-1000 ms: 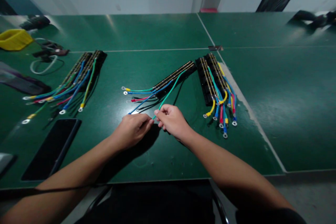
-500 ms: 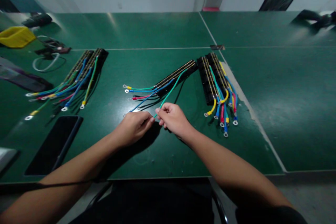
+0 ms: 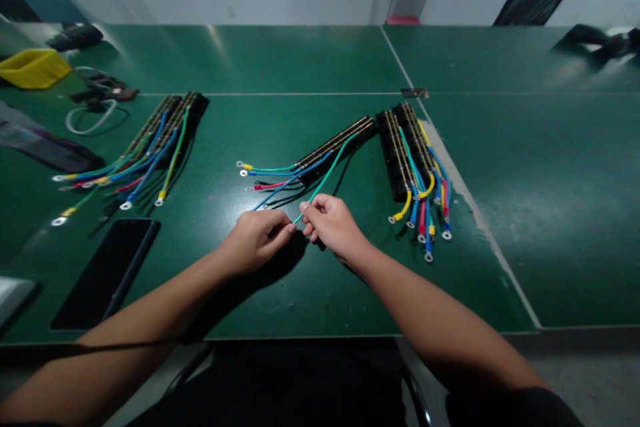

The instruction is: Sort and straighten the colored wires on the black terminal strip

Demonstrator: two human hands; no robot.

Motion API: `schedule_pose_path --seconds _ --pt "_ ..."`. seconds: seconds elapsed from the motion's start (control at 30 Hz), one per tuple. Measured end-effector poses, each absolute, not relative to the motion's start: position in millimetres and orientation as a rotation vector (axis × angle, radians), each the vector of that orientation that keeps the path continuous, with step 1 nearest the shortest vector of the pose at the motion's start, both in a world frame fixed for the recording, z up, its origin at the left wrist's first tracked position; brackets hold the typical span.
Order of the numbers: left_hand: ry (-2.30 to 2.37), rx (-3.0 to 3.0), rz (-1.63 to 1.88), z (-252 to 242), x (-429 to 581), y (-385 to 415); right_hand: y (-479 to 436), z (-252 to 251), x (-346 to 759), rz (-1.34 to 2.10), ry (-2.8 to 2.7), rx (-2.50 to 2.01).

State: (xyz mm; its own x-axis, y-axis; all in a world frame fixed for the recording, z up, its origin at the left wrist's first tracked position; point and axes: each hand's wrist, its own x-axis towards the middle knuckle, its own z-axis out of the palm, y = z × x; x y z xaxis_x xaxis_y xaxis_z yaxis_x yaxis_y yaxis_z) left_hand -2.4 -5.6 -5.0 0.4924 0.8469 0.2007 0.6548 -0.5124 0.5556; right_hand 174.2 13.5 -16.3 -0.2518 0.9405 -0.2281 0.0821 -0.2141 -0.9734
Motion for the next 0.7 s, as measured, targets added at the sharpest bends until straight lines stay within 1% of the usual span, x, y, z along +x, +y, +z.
schedule_pose_path --seconds 0.13,0.27,0.4,0.53,0.7 --pt "1.249 1.958 0.663 -5 -1 -6 15 -17 175 1.562 -1.271 -1.286" --pt "1.024 1.437 0.607 -6 0 -5 16 -15 176 1.621 -1.236 -1.274" --pt "0.858 1.063 0.602 -5 3 -4 15 -11 177 1.676 -1.174 -1.249" --pt "0.781 0.822 0.581 -5 7 -5 15 -7 176 1.708 -1.136 -1.22" --pt "0.723 0.659 0.568 -7 8 -4 14 -7 175 1.735 -1.107 -1.209"
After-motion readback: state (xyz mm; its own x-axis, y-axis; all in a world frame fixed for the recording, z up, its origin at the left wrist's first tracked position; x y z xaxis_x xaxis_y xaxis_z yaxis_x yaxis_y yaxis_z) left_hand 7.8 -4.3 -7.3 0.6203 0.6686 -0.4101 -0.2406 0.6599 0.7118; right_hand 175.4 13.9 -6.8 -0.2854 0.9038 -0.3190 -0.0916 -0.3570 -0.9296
